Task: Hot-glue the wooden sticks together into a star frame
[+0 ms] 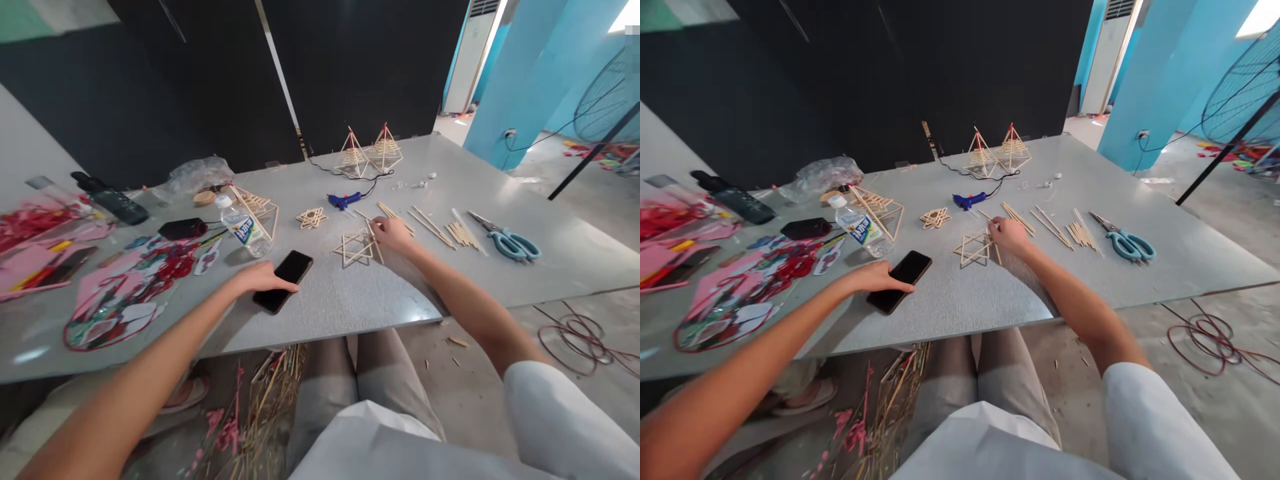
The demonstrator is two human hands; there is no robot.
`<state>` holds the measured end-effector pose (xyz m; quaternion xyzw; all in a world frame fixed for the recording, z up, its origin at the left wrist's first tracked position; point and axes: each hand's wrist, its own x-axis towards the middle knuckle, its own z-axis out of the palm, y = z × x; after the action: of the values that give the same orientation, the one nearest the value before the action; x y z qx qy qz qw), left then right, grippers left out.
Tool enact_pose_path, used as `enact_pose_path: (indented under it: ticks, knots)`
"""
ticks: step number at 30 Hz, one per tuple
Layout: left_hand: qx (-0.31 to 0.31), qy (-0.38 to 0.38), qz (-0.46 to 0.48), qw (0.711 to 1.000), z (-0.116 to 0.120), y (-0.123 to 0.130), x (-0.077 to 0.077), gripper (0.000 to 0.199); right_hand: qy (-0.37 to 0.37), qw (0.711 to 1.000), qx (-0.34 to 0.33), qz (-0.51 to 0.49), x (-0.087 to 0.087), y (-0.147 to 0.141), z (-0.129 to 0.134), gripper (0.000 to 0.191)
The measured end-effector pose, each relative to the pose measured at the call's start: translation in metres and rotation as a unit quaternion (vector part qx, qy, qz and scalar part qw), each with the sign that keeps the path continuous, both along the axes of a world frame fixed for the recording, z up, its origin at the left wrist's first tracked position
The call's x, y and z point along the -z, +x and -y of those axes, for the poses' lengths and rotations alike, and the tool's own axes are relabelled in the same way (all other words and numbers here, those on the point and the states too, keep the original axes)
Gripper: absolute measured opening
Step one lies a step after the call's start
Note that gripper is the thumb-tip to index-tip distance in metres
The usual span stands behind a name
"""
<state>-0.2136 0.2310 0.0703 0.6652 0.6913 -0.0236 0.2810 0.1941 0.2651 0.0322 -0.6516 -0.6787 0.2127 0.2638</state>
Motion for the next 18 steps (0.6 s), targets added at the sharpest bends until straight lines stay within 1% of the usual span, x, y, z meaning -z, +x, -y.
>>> enact_pose_path:
  ticks: [2,4,6,7,9,11,12,13,15,17,18]
  knots:
    - [-0.008,0.004,0.064,0.998,0.001,0.004,0.0,0.059,0.022,0.999,0.018,0.039,-0.004,-0.002,0.002,0.045]
    - [-0.021,0.012,0.151,0.988,0.007,0.009,0.002,0.054,0.035,0.997,0.027,0.068,-0.007,-0.003,0.005,0.045]
    - [-0.037,0.014,0.246,0.968,0.015,0.017,0.005,0.054,0.048,0.995,0.031,0.085,-0.01,-0.003,0.008,0.044]
    - [-0.046,0.018,0.296,0.954,0.018,0.023,0.005,0.056,0.056,0.994,0.032,0.089,-0.011,-0.003,0.01,0.044]
    - [-0.063,0.033,0.401,0.914,0.02,0.036,0.005,0.064,0.076,0.993,0.033,0.087,-0.014,-0.002,0.012,0.046]
    - [-0.08,0.052,0.498,0.862,0.014,0.051,0.003,0.071,0.095,0.992,0.031,0.077,-0.015,-0.002,0.014,0.047]
    - [-0.088,0.056,0.539,0.836,0.009,0.06,0.001,0.07,0.105,0.992,0.028,0.07,-0.015,-0.002,0.014,0.047]
    - [-0.097,0.055,0.574,0.811,0.003,0.069,0.001,0.066,0.115,0.991,0.023,0.061,-0.015,-0.002,0.015,0.047]
    - [-0.113,0.043,0.627,0.77,-0.011,0.088,0.002,0.052,0.132,0.99,0.007,0.043,-0.013,-0.004,0.017,0.046]
    - [-0.124,0.019,0.663,0.738,-0.023,0.109,0.008,0.039,0.144,0.989,-0.016,0.024,-0.011,-0.006,0.02,0.045]
    - [-0.125,0.001,0.676,0.727,-0.027,0.119,0.014,0.035,0.149,0.988,-0.037,0.015,-0.01,-0.008,0.021,0.043]
